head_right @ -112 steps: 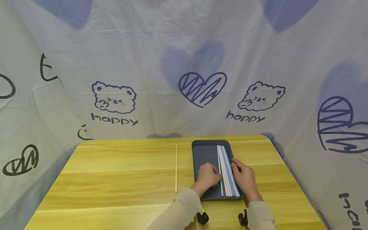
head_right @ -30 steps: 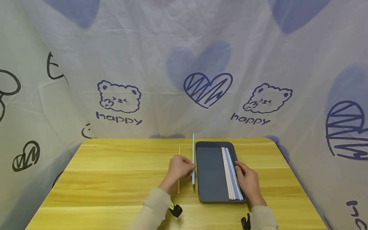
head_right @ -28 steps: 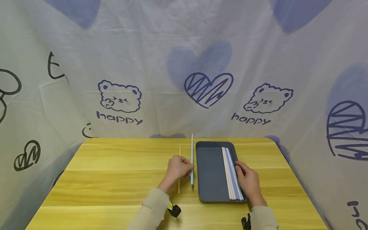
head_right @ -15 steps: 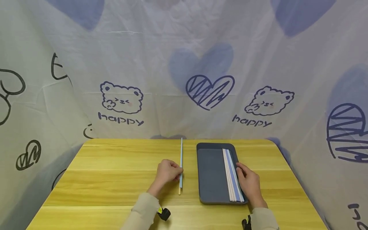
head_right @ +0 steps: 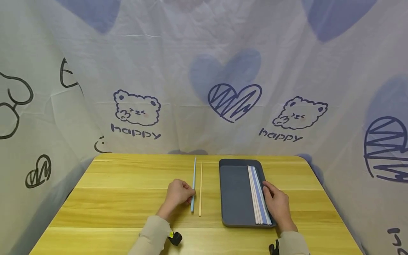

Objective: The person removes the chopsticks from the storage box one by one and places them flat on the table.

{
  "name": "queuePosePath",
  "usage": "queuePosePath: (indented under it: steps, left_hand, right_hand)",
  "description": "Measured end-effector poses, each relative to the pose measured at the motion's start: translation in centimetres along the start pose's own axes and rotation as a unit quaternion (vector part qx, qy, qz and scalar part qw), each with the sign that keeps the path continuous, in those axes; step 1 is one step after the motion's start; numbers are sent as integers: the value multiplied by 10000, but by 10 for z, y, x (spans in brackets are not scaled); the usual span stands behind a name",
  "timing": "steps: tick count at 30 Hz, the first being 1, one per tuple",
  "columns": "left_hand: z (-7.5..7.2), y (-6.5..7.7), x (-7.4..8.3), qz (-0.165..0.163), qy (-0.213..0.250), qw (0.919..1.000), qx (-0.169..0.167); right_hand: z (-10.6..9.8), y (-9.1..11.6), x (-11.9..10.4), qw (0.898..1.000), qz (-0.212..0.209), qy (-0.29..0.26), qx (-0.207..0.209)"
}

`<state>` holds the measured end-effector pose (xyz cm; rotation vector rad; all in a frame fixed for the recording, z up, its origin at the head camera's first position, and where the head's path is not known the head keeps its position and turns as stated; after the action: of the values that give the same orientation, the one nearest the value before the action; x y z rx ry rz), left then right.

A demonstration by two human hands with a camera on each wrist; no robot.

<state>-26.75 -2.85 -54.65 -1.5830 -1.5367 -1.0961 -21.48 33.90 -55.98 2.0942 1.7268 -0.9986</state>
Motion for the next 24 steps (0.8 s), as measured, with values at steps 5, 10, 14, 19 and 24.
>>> queuePosePath:
  steps: [5,10,14,19,24]
  left_hand:
    - [0,2,-3,-119,-136,9998,-41]
    - [-1,2,-5,-172,-461,9988,76]
    - [-1,1,-2,-208,-606,9979,74]
    - [-1,1,0,-203,-692,9974,61]
    - [1,0,10,1,-254,9994,-217]
  right_hand:
    - [1,0,3,10000,48,16,25]
    - [1,-1,3,10000,40,44,21]
    - [0,-2,2,10000,53,12,23]
    - [-1,-2,2,10000,23,31,46]
    - [-2,-4,1,10000,-47,16,23]
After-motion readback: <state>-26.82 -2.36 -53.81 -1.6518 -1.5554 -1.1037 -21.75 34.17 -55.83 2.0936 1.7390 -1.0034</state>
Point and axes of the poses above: each hand's wrist, its own y-axis away from the middle knuckle, its own z-axis out of the palm, x = y × z, the point moved 2 cm from there along -y, towards the middle knuckle, and after that the axes turned 3 degrees about y, right-handed, at the moved point
